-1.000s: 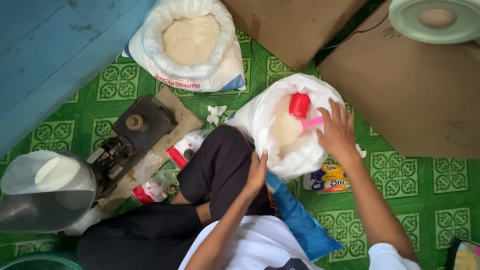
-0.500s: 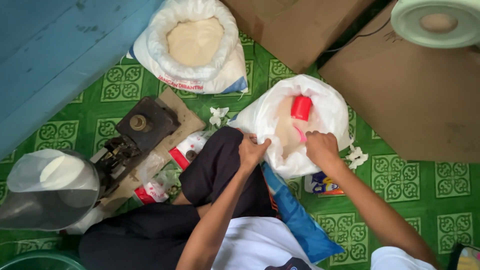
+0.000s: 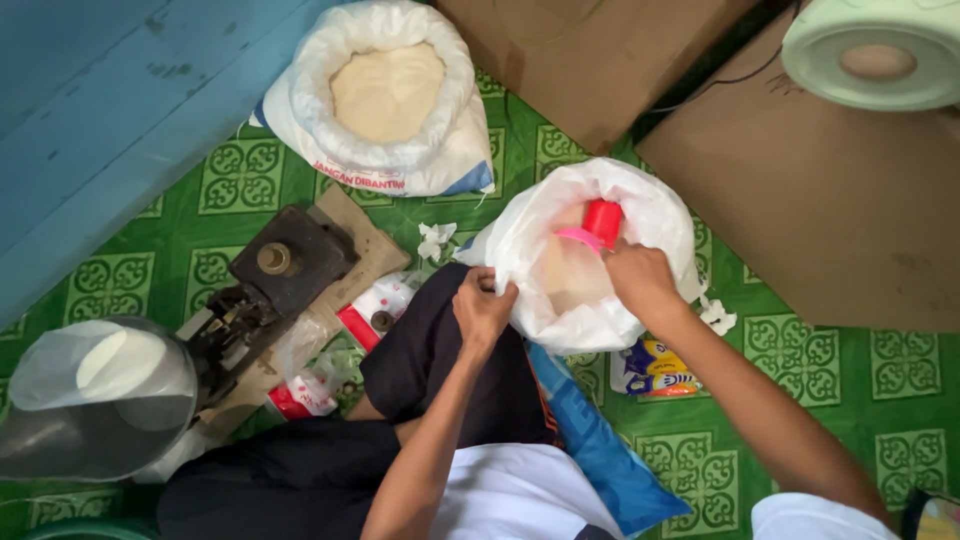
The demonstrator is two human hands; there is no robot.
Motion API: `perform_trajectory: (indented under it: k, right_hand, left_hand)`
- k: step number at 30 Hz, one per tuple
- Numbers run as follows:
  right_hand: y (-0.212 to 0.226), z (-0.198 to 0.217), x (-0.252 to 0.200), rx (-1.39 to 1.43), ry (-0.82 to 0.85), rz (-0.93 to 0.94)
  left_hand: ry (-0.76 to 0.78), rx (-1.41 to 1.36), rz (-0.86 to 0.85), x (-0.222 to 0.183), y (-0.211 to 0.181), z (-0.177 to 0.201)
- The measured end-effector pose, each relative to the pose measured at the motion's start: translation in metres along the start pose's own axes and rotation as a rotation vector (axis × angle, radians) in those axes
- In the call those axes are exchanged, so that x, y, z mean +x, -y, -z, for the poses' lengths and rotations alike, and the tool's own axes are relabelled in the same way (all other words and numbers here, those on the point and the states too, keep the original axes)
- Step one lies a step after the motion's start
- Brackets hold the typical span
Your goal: Filling small plastic bags with white powder from a large sack using a pink scoop and preparing them for sealing.
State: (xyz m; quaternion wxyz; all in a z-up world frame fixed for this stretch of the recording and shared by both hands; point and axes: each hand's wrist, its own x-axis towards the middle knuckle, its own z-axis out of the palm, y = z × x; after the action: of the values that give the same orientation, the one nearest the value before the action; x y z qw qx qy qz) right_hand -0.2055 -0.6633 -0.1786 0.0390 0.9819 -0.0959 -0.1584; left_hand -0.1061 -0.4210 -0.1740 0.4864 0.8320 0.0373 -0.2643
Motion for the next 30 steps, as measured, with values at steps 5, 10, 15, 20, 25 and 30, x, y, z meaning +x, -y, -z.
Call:
perform_trajectory:
  k: [5,10,15,20,25,30]
  right_hand:
    - [0.014,-0.055,0.047,-0.228,-0.399,0.148]
    - [0.023,-0.041,0.062,0.008,-0.305,0.284]
    - [0.006,-0.052,0.055,0.068,-0.173,0.359]
    - [-0.021,-0.049,0.034,0.064,0.116,0.214]
    - [-0.022,0.012,-0.028,0.163,0.213,-0.15]
    - [0.012,0.062,-0.07,0.5,0.207,-0.507]
  left_hand:
    - [0.001,-0.022,-0.027,-0.008,-0.007,0.001]
    - [-0.007,-0.019,-0.018,-0.004,-0.001,0.001]
    - [-0.001,0.053,0.005,0.003,0.007,0.0]
    - [0.099,0.11,0.021,0.002,0.009,0.008]
    - [0.184,0.154,0.038,0.007,0.018,0.01]
    - [0.276,0.214,0.012,0.009,0.017,0.015]
